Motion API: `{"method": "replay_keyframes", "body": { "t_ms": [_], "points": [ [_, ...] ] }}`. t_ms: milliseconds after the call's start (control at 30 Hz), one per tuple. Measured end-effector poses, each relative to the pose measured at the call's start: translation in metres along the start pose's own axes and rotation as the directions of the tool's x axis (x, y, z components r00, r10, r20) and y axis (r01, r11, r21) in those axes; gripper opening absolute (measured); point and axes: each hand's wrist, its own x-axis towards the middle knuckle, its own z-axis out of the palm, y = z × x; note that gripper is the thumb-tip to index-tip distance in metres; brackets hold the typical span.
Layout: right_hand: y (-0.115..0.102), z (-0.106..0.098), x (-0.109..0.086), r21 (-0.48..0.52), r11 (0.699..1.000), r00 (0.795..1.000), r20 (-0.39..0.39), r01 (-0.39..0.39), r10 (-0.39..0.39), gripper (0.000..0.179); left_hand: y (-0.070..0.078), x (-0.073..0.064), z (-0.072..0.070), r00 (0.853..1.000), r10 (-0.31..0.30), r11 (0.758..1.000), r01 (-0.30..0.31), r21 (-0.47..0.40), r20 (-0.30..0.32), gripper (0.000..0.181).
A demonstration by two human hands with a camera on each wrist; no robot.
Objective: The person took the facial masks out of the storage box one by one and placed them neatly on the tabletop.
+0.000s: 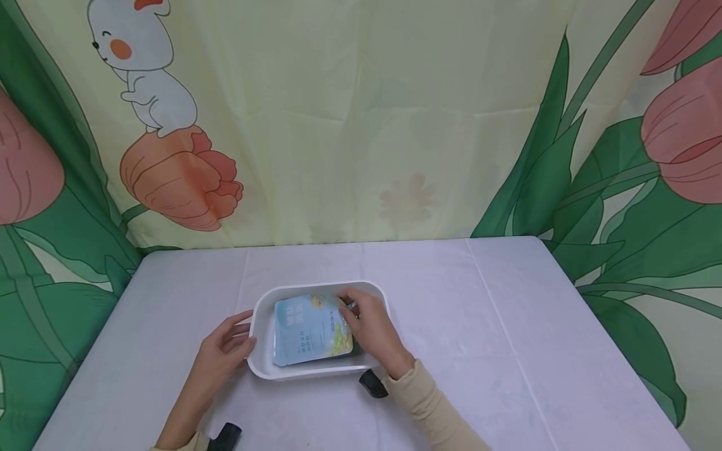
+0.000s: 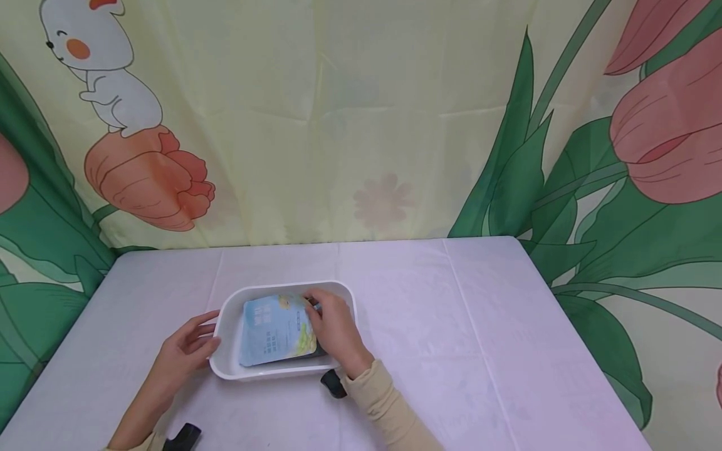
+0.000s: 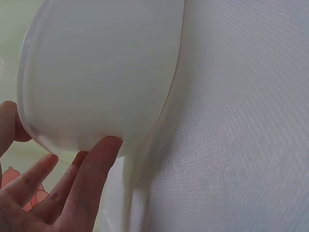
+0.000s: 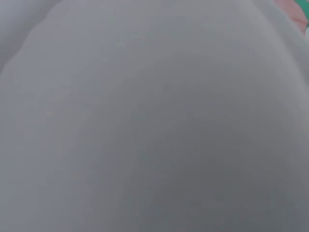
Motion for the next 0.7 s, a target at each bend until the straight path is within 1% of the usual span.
{"method": "replay_keyframes", "body": {
  "t_ms": [133, 233, 400, 600, 700],
  "points": [
    [0.001, -0.002, 0.000, 0.061, 0.998, 1.000, 0.018, -0.008, 0.007, 0.024, 0.000, 0.000, 0.000, 1.000, 0.001, 1.000, -0.001, 0.002, -0.002, 0.057],
    [0.002, -0.003, -0.001, 0.078, 0.997, 1.000, 0.017, -0.007, 0.005, 0.024, 0.000, -0.001, 0.000, 1.000, 0.005, 1.000, -0.005, 0.002, -0.004, 0.057],
    [0.002, -0.007, -0.002, 0.088, 0.996, 1.000, -0.006, 0.007, -0.007, 0.024, 0.001, -0.001, 0.001, 1.000, 0.013, 1.000, -0.012, 0.006, -0.008, 0.056],
    [0.000, -0.012, -0.004, 0.120, 0.993, 0.999, -0.040, 0.021, -0.016, 0.024, 0.001, -0.001, 0.001, 1.000, -0.004, 1.000, 0.004, 0.005, -0.003, 0.057],
    [-0.001, -0.014, -0.004, 0.121, 0.992, 0.999, -0.051, 0.022, -0.016, 0.025, 0.001, 0.000, 0.000, 1.000, -0.003, 1.000, 0.003, 0.000, -0.002, 0.057]
  ]
}}
